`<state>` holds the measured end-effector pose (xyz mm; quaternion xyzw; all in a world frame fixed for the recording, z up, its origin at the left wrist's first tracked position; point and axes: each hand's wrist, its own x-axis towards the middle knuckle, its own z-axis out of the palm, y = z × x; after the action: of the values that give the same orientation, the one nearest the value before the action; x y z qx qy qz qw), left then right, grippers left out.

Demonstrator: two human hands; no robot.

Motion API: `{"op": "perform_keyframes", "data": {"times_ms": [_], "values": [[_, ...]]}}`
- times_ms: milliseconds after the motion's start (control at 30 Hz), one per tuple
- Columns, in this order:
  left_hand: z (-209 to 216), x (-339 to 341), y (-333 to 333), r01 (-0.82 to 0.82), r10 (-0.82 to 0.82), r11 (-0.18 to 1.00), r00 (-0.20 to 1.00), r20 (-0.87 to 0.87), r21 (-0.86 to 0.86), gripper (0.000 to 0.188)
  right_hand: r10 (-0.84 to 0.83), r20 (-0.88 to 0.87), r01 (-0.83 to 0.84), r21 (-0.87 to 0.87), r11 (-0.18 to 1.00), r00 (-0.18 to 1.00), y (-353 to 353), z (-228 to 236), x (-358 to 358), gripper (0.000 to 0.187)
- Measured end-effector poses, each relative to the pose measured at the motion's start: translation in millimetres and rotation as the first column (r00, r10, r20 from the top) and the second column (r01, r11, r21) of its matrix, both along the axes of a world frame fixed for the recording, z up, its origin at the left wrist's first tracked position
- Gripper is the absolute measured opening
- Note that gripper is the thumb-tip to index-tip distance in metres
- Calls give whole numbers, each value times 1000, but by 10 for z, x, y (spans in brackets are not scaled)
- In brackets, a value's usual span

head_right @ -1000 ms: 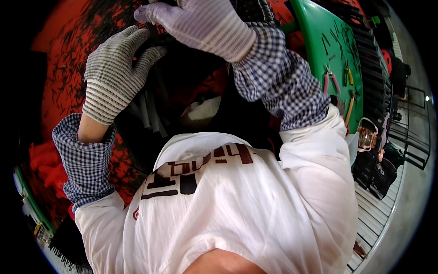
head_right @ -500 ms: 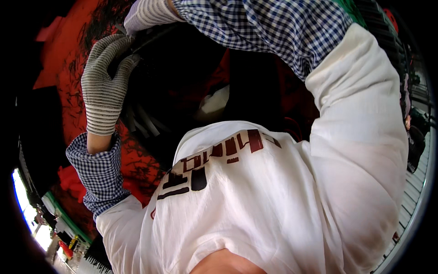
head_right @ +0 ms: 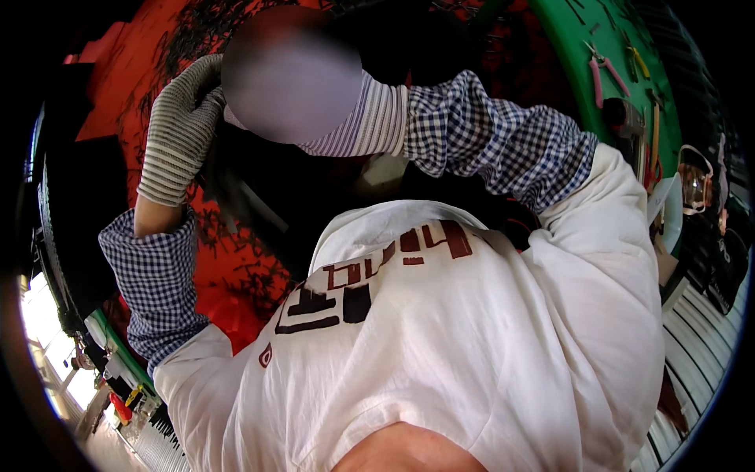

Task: The person applies black fabric strips to a frame by securing them with a pneumatic stapler and trimming the excess with pliers.

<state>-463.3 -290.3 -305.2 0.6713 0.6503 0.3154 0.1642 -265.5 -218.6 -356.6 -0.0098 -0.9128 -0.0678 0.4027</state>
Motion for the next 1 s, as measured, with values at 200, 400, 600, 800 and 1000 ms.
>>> {"op": "perform_keyframes", "data": {"times_ms": [200, 400, 600, 800, 1000], "values": [[38, -1, 38, 159, -148, 965, 987, 66, -209, 31, -77, 44, 74, 61, 995, 996, -131, -156, 53, 41], [68, -108, 215, 286, -277, 928, 958, 72, -240, 40, 70, 131, -93, 180, 979, 989, 10, -263, 203, 36], [139, -248, 71, 309, -273, 847, 951, 145, -432, 52, 77, 183, -119, 231, 966, 980, -82, -328, 184, 41], [84, -286, -12, 312, -239, 876, 943, 230, -367, 54, 111, 233, -162, 209, 964, 966, -101, -214, 174, 35], [-246, -624, -6, 476, -316, 854, 795, 518, -210, 38, 217, 99, -209, -83, 974, 971, -202, 102, 115, 34]]}}
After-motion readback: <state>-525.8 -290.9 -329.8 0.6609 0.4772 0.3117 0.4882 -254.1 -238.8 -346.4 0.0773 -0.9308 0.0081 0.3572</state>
